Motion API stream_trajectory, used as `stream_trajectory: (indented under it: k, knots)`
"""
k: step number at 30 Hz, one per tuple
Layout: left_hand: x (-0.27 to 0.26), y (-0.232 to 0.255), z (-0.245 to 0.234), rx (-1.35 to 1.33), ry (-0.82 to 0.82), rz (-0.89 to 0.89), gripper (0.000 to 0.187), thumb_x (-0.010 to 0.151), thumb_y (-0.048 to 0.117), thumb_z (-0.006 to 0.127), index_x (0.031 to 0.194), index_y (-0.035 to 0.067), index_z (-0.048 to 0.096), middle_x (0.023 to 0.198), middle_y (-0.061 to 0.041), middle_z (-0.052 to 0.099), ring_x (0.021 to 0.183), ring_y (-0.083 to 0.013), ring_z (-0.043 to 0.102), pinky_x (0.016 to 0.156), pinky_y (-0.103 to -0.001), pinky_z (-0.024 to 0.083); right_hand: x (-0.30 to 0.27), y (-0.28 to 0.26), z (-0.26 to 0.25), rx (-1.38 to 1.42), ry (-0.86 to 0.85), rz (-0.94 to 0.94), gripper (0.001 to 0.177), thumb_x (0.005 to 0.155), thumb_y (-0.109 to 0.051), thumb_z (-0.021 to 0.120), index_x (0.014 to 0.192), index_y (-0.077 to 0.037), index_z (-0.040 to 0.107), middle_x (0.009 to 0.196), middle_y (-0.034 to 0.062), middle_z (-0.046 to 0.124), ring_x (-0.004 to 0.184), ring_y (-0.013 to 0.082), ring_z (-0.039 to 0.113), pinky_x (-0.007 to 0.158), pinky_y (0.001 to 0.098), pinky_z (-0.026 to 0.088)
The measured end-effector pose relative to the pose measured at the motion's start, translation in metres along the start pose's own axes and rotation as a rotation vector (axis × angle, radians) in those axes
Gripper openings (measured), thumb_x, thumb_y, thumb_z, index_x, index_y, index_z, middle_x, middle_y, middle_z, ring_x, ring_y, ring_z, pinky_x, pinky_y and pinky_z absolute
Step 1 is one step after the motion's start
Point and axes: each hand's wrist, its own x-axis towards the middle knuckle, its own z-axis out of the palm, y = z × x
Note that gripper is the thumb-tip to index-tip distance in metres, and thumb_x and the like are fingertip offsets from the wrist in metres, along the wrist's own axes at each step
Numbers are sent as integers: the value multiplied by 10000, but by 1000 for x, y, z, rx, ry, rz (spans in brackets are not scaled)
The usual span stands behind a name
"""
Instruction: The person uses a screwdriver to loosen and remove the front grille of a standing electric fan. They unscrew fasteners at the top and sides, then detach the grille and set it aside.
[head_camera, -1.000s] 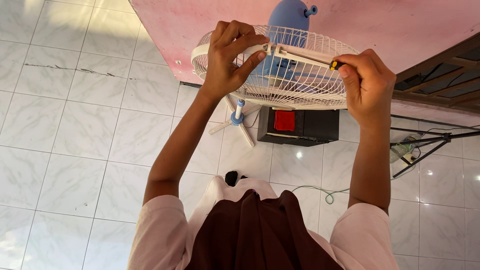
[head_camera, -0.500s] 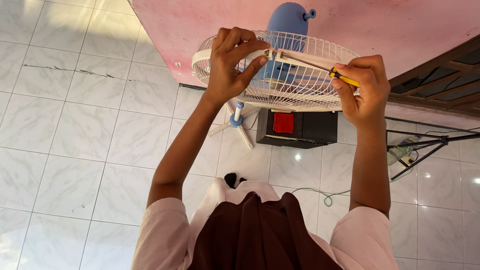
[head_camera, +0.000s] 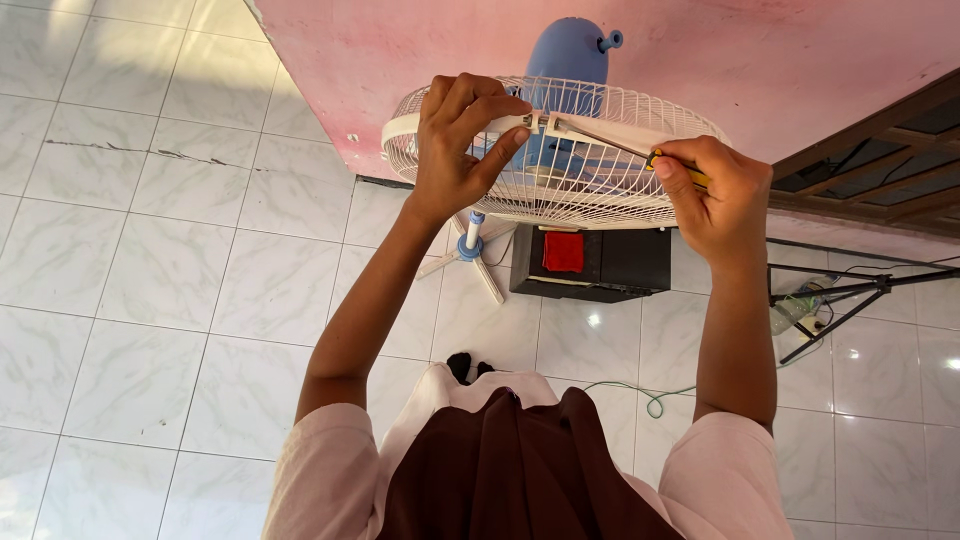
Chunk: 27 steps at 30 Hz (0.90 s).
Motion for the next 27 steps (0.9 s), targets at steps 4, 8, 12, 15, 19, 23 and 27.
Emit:
stream_trajectory:
  k: [4,8,12,15,19,23,27]
  knots:
    - [0,2,-2,-23,-7,-36,186,917,195,830,1077,127,763,1043,-29,655,995,-220,526,861,-363,431,3,5,0,-45,8,-100,156,1052,-124,792,1104,2,715,871,94,700,675,117,653,579,221,470]
    - [-6,5,-5,-27,-11,-71,196,913,187,832,1085,123,766,1059,-29,653,1005,-227,518,883,-369,432,0,7,3,-71,42,-235,216,1024,-97,846,1156,-6,701,928,105,673,749,156,687,616,240,530]
    - [-4,6,-4,-26,0,-81,199,907,189,834,1084,126,767,1063,-21,655,1014,-224,523,898,-372,436,1,10,3,-93,69,-305,256,992,-126,860,1161,-32,691,934,112,660,800,176,681,619,257,527]
    - [-7,8,-3,-21,-1,-89,198,907,195,834,1083,129,769,1058,-22,655,1009,-222,521,889,-371,434,-2,10,5,-47,64,-240,251,1046,-186,812,1200,-33,686,933,111,661,767,143,662,628,237,511]
    - [-7,7,-2,-12,6,-72,205,916,210,830,1096,132,771,1062,-20,655,1022,-219,523,894,-371,440,-8,4,6,-39,22,-37,250,1093,-240,678,1219,-28,716,863,57,671,684,97,609,597,215,442]
    - [-7,6,-2,-16,-8,-77,202,917,214,832,1091,130,775,1045,-20,652,1005,-220,511,869,-369,432,-9,0,4,-133,16,25,179,1098,-197,737,1086,-18,733,824,66,665,591,112,568,544,238,408]
    - [-7,4,-8,-27,-22,-69,210,928,223,832,1105,125,778,1052,-22,649,1011,-220,510,880,-376,432,-1,-1,3,-115,-4,-164,198,1078,-161,790,1140,-12,675,977,101,676,766,147,667,636,250,508]
